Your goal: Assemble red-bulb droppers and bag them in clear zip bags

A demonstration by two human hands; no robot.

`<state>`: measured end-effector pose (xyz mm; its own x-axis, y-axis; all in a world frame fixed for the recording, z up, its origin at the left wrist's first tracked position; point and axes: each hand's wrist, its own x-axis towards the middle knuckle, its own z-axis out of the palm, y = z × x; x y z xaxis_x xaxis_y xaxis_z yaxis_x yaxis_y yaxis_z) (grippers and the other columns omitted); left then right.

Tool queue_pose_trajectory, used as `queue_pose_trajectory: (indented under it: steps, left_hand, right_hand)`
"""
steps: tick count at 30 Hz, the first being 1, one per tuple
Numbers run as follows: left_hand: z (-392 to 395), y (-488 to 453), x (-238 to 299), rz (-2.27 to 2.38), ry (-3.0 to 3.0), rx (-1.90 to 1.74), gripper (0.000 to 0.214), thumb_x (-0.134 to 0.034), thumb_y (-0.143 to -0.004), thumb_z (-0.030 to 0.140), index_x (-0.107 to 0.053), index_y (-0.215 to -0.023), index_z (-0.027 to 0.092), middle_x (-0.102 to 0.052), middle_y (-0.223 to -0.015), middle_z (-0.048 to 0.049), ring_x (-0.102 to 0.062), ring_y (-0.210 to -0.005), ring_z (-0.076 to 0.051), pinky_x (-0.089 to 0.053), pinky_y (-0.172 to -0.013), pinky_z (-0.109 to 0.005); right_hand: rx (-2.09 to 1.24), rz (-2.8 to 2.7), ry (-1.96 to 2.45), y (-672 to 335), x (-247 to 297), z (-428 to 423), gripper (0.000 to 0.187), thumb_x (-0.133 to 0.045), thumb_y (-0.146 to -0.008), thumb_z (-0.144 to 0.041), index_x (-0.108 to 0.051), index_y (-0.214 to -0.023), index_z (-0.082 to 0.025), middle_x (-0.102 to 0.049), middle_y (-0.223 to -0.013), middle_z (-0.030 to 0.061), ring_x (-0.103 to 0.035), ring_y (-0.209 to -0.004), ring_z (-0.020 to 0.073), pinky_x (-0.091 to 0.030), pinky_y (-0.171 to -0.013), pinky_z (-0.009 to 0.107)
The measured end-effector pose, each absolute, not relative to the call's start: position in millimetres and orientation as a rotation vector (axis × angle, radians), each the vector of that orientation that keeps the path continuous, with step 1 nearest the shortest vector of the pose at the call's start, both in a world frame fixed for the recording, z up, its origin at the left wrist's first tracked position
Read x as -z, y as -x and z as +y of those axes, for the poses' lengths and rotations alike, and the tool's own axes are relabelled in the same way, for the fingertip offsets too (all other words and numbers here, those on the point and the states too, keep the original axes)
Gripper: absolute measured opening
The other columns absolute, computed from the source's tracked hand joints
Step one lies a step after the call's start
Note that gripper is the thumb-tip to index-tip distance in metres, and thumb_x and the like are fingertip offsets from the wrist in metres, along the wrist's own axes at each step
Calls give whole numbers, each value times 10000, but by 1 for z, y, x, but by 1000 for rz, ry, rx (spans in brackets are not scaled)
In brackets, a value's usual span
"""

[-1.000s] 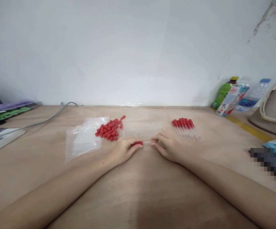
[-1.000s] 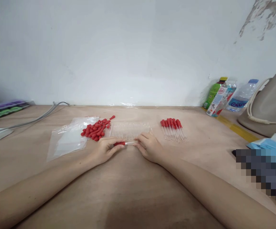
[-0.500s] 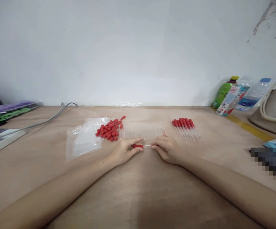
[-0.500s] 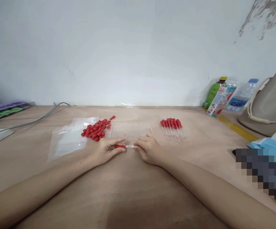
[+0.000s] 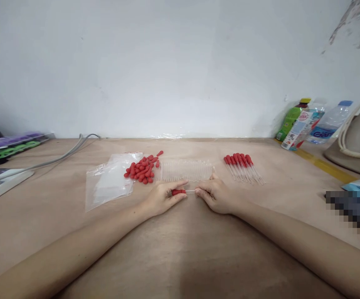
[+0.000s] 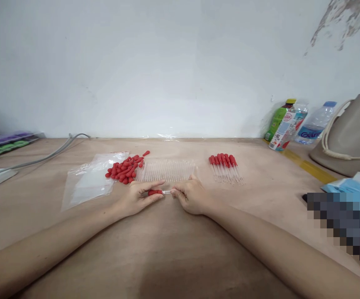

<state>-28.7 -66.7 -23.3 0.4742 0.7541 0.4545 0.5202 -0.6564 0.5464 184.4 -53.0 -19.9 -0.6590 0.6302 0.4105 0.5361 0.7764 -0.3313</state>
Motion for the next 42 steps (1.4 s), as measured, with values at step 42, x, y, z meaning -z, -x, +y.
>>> queue_pose_trajectory:
  steps: [42]
  left_hand:
    - [-68,26,23,1015,-2543,-1024,405,-541,-811,266,-499,-1199,159,-680,-795,-30,-625,-683,-132,-494,-636,-239]
  right_hand:
    - [-270,-2459,913,-173,20,-60,263,-382,-871,-219,-555,-679,-171,-626,-644,-12,-495,-553,95,-293,-712,296]
